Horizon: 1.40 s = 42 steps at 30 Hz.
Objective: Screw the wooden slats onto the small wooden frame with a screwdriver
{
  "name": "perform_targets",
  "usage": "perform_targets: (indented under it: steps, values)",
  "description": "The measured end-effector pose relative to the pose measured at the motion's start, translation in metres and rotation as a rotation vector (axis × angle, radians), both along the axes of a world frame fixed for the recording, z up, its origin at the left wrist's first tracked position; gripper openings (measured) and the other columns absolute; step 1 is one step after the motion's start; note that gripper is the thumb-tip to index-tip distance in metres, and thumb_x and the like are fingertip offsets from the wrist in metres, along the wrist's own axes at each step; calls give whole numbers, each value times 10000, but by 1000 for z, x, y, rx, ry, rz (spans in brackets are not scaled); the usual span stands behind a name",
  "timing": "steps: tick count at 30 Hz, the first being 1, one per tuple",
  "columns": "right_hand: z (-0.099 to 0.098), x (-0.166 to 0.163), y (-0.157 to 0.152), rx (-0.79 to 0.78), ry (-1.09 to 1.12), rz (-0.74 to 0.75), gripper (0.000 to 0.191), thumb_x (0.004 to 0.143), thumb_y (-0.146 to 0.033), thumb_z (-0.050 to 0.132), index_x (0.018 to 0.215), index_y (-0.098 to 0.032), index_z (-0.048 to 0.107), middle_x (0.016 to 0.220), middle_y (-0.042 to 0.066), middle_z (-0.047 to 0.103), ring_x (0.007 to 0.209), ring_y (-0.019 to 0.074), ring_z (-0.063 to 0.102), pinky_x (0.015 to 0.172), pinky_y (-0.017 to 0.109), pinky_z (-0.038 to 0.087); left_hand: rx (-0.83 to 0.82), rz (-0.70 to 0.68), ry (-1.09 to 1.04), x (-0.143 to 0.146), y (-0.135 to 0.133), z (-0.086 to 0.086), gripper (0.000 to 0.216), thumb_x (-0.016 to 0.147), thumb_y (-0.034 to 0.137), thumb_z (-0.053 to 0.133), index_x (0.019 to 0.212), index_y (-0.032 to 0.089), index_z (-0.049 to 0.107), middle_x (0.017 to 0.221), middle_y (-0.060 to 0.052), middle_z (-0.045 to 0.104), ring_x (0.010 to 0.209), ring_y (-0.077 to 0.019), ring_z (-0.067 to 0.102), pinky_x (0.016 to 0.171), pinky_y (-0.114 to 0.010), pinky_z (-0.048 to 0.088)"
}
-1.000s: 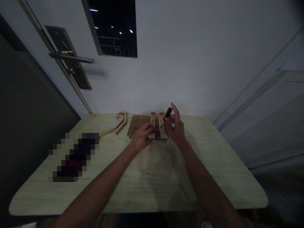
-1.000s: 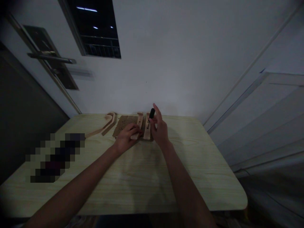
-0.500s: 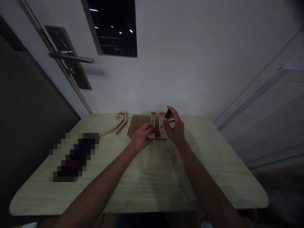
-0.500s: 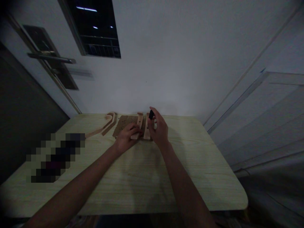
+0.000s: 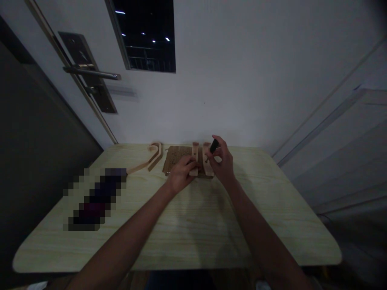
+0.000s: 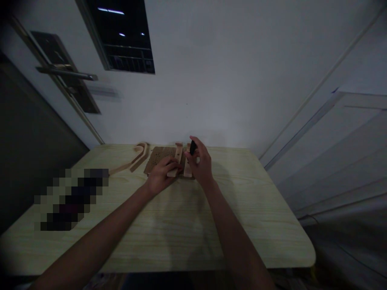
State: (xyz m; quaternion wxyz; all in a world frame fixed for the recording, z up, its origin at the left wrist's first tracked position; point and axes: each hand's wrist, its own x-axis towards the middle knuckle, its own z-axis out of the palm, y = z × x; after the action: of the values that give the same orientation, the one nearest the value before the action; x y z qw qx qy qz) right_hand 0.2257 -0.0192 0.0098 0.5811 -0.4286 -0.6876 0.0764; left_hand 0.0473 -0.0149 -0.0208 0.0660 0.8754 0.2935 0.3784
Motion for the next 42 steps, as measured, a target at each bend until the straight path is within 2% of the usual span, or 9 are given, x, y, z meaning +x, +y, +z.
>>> perform_targets:
  steps: [2,6,10,15,20,23,31,35,42]
  values:
    - [2,0,-4,-11,26,68,469,903,-362,476,1351,-275,371,1216,90,566,864,155,625,728,304,559,4,3,-4,0,0,0,157,840,188,556,981,174,623,1008,-78,565,971,-207,540,828,-331,479]
    - [3,1,-5,-58,44,140,454,928,-342,435,1367,-281,334,1051,62,642,861,158,654,801,331,550,-1,3,3,0,0,0,159,837,194,560,981,173,626,1016,-84,562,972,-210,540,825,-334,481]
    - [-1,2,2,-20,84,49,437,869,-356,545,1284,-275,436,961,36,620,739,145,625,676,309,566,-2,0,-7,0,1,-1,156,840,193,552,973,172,630,1006,-84,561,956,-205,546,813,-329,486]
    - [-2,3,4,16,67,-36,422,815,-367,614,1205,-272,482,1028,37,581,675,116,560,575,270,546,2,4,-8,0,1,-2,174,822,174,573,985,176,632,1017,-80,566,970,-204,547,825,-325,484]
    - [0,4,-2,-10,77,115,419,898,-364,485,1294,-274,382,1156,83,546,885,160,630,725,312,571,-8,13,-2,0,0,0,174,824,163,565,985,185,627,1019,-75,567,976,-203,545,824,-321,486]
    - [0,3,-2,-29,81,167,453,925,-373,434,1349,-265,319,1167,100,568,898,172,660,813,352,558,-3,16,0,0,-1,1,168,822,161,567,979,188,623,1022,-70,565,977,-200,545,833,-320,483]
    - [-1,4,2,-21,123,13,412,817,-323,605,1197,-279,451,905,4,607,724,140,640,654,292,561,23,6,-33,0,1,-3,240,816,134,552,1047,184,594,1004,-71,577,968,-202,556,847,-341,486]
    - [-1,3,1,-6,76,-30,400,804,-323,616,1171,-275,463,913,7,589,664,123,585,609,285,540,27,28,-23,0,0,-2,260,791,131,579,1046,182,594,1008,-74,592,982,-216,553,867,-360,483]
    - [2,-1,-5,5,28,139,474,907,-323,466,1348,-239,311,1062,80,618,924,179,636,844,374,538,47,65,6,0,-1,1,237,791,148,577,1025,176,606,990,-80,597,970,-218,554,867,-370,485]
